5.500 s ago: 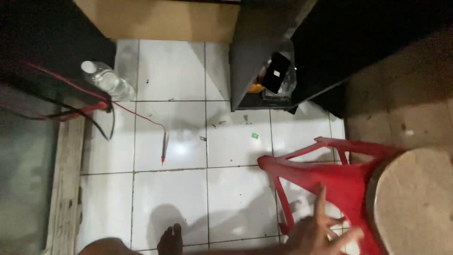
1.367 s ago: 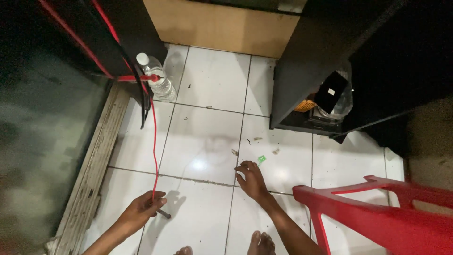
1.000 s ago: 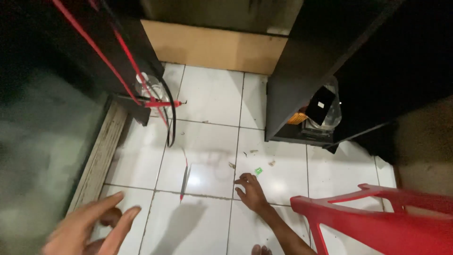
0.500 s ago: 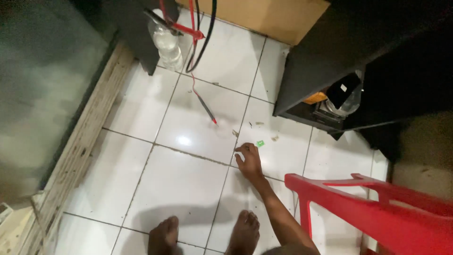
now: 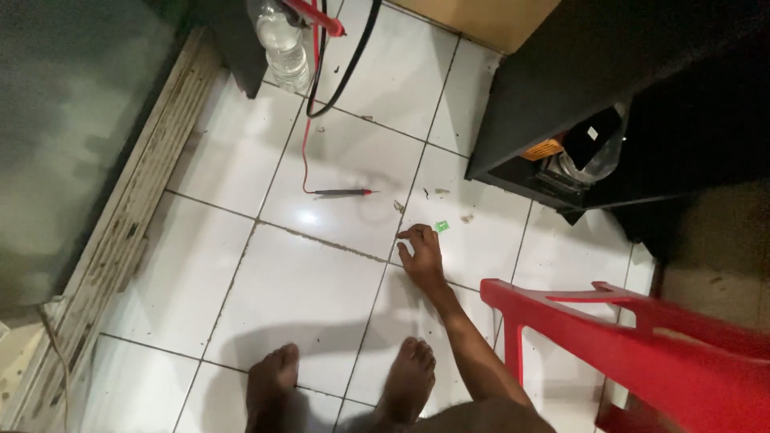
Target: Sorting small electronic components on a workbench and cleaning the area.
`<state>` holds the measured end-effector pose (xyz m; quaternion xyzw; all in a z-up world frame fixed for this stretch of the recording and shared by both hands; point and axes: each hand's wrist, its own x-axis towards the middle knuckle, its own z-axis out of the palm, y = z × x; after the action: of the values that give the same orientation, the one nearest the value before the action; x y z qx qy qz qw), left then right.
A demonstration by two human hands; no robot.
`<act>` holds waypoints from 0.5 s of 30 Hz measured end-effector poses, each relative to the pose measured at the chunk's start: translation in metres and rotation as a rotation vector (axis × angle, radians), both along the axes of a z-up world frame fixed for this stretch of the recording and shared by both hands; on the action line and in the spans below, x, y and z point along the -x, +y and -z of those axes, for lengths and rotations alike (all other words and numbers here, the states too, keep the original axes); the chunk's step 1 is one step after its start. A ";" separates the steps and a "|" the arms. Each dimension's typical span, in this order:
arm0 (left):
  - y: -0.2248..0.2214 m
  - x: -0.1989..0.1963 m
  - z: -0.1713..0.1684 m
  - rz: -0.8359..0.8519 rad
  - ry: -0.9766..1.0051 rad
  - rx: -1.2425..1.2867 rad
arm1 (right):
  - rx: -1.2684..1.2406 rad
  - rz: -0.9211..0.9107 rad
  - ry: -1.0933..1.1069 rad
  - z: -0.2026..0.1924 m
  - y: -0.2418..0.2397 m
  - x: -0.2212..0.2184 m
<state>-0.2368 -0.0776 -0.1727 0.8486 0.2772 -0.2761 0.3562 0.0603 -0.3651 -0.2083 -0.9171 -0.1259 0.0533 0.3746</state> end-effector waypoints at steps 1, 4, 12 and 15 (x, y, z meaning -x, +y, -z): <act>0.000 -0.021 0.013 0.013 -0.024 -0.001 | 0.005 0.004 -0.010 0.000 -0.002 0.000; -0.002 -0.010 0.065 0.191 -0.083 -0.193 | -0.018 0.001 -0.085 0.016 -0.011 0.001; -0.224 -0.044 0.152 0.878 -0.741 -0.271 | -0.023 0.011 -0.107 0.028 -0.006 -0.003; -0.275 0.075 0.121 1.025 -0.813 -0.165 | 0.002 -0.026 -0.155 0.024 -0.011 0.007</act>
<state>-0.3123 -0.3522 -0.2937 0.9344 -0.2981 -0.0462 0.1895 0.0532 -0.3765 -0.2322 -0.9171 -0.1664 -0.0128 0.3619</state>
